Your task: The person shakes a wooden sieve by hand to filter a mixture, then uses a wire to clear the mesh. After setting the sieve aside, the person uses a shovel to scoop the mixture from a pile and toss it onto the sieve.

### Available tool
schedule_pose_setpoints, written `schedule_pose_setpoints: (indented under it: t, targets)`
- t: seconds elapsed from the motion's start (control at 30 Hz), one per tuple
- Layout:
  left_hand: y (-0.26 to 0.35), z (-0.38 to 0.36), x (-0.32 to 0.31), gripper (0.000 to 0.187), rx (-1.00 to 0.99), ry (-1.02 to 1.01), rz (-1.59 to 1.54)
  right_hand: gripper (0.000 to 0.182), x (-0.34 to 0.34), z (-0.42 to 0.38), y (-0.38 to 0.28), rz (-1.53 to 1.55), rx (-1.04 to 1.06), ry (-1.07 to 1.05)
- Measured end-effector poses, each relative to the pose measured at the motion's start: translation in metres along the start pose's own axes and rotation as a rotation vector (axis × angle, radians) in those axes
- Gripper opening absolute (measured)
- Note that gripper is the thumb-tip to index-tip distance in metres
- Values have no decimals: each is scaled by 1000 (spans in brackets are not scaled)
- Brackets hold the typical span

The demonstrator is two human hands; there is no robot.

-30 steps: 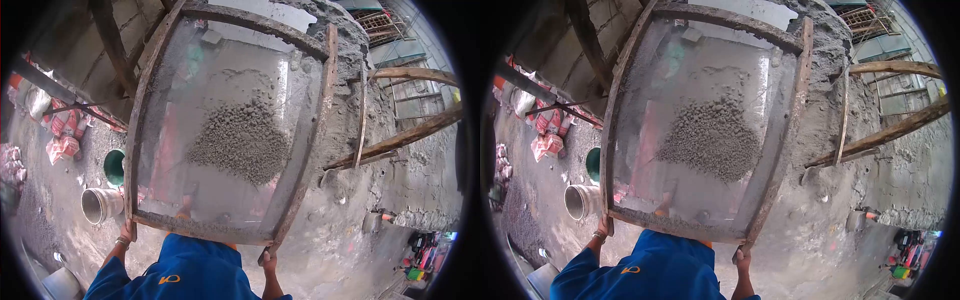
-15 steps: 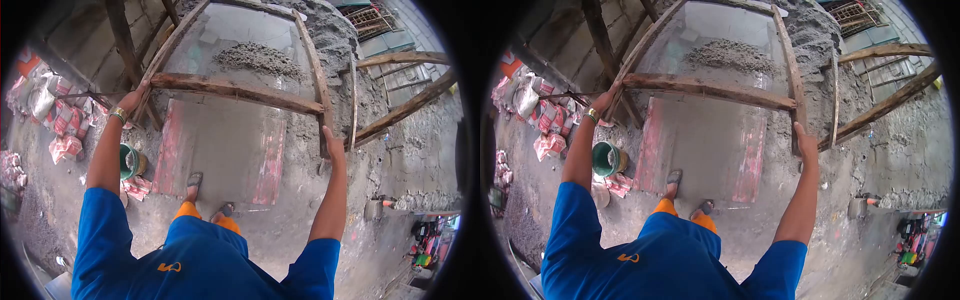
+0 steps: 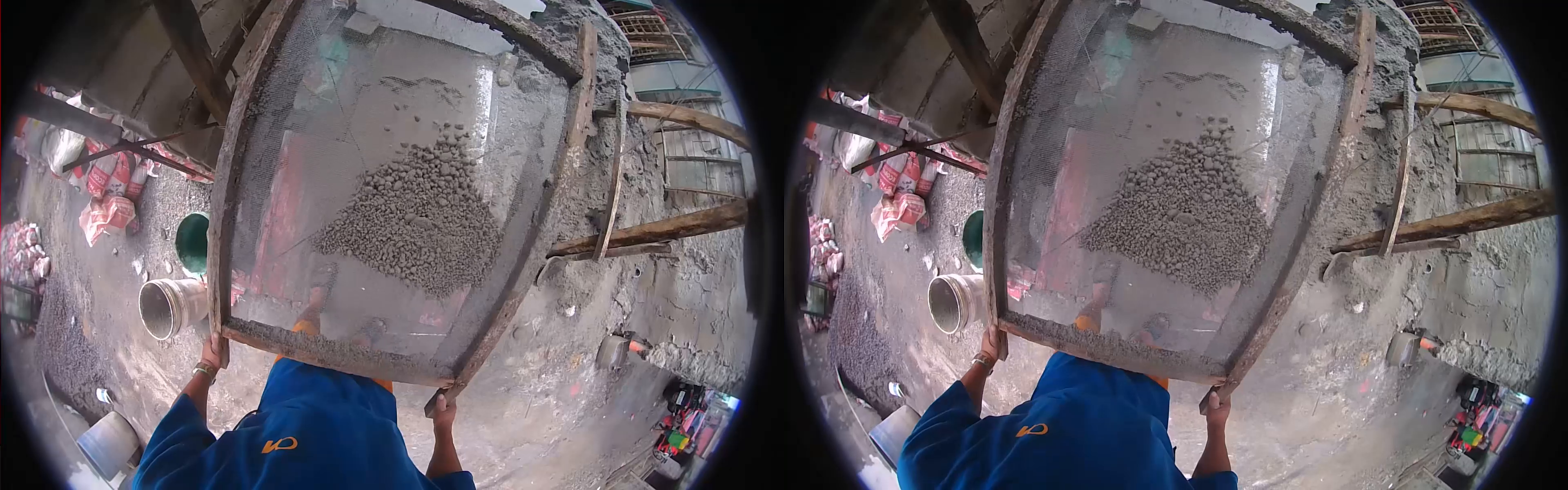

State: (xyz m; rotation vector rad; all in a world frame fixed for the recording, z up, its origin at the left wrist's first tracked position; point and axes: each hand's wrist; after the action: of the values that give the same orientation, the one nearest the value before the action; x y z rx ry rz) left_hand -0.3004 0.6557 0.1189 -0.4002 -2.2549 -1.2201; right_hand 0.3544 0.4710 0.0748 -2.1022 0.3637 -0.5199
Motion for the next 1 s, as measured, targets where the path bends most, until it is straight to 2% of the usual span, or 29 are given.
schedule_pose_setpoints:
  t: [0.03, 0.07, 0.1, 0.13, 0.17, 0.2, 0.23, 0.27, 0.3, 0.33, 0.37, 0.4, 0.47, 0.5, 0.53, 0.57, 0.6, 0.67, 0.7, 0.73, 0.77, 0.8, 0.83, 0.87, 0.9, 1.0]
  targets:
    - [17, 11, -3, 74, 97, 45, 204, 44, -5, 11, -18, 29, -28, 7]
    - [36, 36, -16, 74, -20, 35, 85, 46, -15, 38, -54, 58, -55, 19]
    - [49, 67, -25, 75, -23, 13, 96, 44, -13, 74, -61, -93, -35, 36]
    - [81, 101, -35, 86, 18, -18, 100, 42, -19, 111, -89, -218, -1, 132]
    - [132, 127, -40, 98, 85, 27, 226, 46, -26, 142, -140, -284, 29, 172]
    - [193, 146, -41, 109, 48, -82, 221, 57, -27, 174, -183, -326, 54, 205]
    - [255, 158, -38, 112, 13, -44, 363, 67, -33, 181, -257, -415, 47, 245]
    - [307, 166, -32, 115, -30, 2, 328, 71, -28, 205, -295, -450, 84, 321]
    - [353, 172, -22, 117, -92, 54, 323, 77, -24, 213, -343, -393, 133, 290]
    - [394, 183, -2, 118, -142, 18, 322, 80, -25, 205, -401, -386, 4, 282]
    - [424, 191, 14, 119, -191, -14, 316, 82, -23, 204, -440, -436, 25, 263]
    - [440, 190, 25, 119, -203, -7, 303, 83, -19, 205, -465, -485, 51, 241]
    - [457, 190, 41, 118, -208, -52, 276, 83, -12, 216, -447, -501, 139, 286]
    - [439, 192, 41, 118, -201, -16, 353, 83, -8, 217, -435, -520, 211, 322]
    - [416, 178, 34, 117, -189, 7, 369, 81, -30, 163, -443, -460, 105, 258]
    - [386, 158, 24, 116, -175, 24, 391, 73, -20, 186, -377, -478, 65, 257]
    - [334, 160, 12, 113, -86, 32, 361, 68, -24, 177, -322, -395, 175, 222]
    - [248, 125, -1, 99, -114, -30, 217, 53, -36, 134, -229, -313, 124, 204]
    - [194, 115, -4, 93, -65, -72, 147, 47, -34, 114, -185, -239, 23, 124]
    - [145, 96, -6, 90, -1, -68, 63, 46, -35, 86, -145, -198, 67, 114]
    - [63, 95, -7, 87, -84, 37, 118, 46, -34, 56, -124, -122, -8, 30]
    - [40, 62, -1, 82, -83, 114, 213, 46, -32, 29, -95, -64, -45, 40]
    - [43, 27, 9, 79, -37, 0, 139, 46, -24, 8, -60, -1, -52, -11]
    - [-10, 14, 14, 77, 20, 15, 93, 45, -20, -17, -54, -36, -122, -4]
    - [-15, -6, 25, 75, 26, -69, 97, 44, -15, -34, -36, -3, -117, -23]
    - [-10, -21, 26, 72, 6, -65, 43, 44, -20, -43, -35, -2, -137, -7]
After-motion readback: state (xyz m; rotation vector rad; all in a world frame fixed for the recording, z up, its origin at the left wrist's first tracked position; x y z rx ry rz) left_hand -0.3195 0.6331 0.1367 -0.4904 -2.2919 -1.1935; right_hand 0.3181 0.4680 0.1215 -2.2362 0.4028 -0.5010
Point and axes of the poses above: each hand's wrist, its own z-axis towards the middle knuckle, its own x-axis out of the back of the hand, y = z × x, and after that the axes turned 1 degree about -z, right-handed
